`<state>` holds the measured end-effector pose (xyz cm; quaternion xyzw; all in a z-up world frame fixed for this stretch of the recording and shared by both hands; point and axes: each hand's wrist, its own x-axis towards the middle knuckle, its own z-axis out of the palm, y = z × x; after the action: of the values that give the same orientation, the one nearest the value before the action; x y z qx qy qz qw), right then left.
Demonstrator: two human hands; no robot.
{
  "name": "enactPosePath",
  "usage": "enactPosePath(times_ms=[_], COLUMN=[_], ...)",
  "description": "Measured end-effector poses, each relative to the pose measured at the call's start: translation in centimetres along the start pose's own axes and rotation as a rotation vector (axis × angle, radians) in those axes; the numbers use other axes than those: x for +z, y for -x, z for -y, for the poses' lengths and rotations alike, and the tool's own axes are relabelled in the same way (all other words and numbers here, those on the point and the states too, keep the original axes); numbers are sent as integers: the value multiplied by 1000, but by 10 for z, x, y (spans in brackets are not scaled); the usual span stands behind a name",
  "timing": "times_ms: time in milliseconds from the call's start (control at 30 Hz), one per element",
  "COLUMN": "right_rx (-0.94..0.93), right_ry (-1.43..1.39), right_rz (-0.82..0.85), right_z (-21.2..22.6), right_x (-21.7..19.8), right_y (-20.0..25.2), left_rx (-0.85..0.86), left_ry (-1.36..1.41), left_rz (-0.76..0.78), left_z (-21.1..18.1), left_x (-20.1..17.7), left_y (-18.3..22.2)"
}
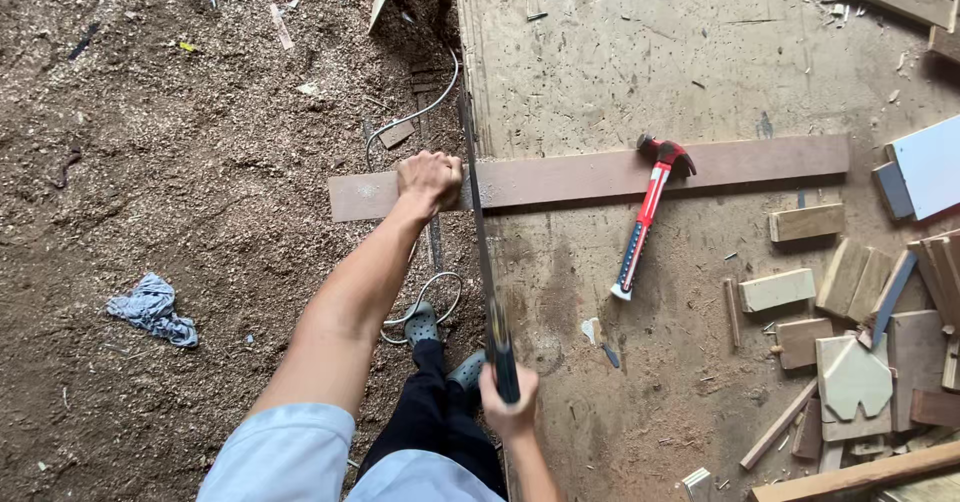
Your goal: The person uses a hand saw to cut a long wooden plank on a workbench. After sawing through the plank, the person picks up a hammer and taps the cut piece to separate it fully.
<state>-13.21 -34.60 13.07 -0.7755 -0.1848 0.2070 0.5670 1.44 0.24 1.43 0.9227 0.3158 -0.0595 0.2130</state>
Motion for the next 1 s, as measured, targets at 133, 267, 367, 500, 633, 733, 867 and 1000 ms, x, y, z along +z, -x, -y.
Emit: enactPosePath(times_ms=[133,267,367,500,633,733,867,1000], right_rx=[-1,50,-59,30,110,32,112,-107], right_ry=[21,-26,26,143,13,-18,-10,36], right_rz=[13,-4,-52,-96,-32,3,21,-15], right_z=[-9,-3,3,3,-5,-7,0,14], right_x=[29,34,14,-4,3,19,30,9], right_y=[-86,-70,-9,58,16,-62,-94,-22], left_rx=[-22,-26,-17,3,-17,-28,-37,-44], left_ry=[-47,-32,-12,-104,-28,-42,-28,-50], left_rz=[7,-32,-26,-20,51,65,23,-31], left_z=[3,4,-3,-3,-12,-17,-15,-12], left_x=[-1,1,-1,-5,-17,-23,-21,-13], left_y=[2,1,-5,3,10,13,14,2])
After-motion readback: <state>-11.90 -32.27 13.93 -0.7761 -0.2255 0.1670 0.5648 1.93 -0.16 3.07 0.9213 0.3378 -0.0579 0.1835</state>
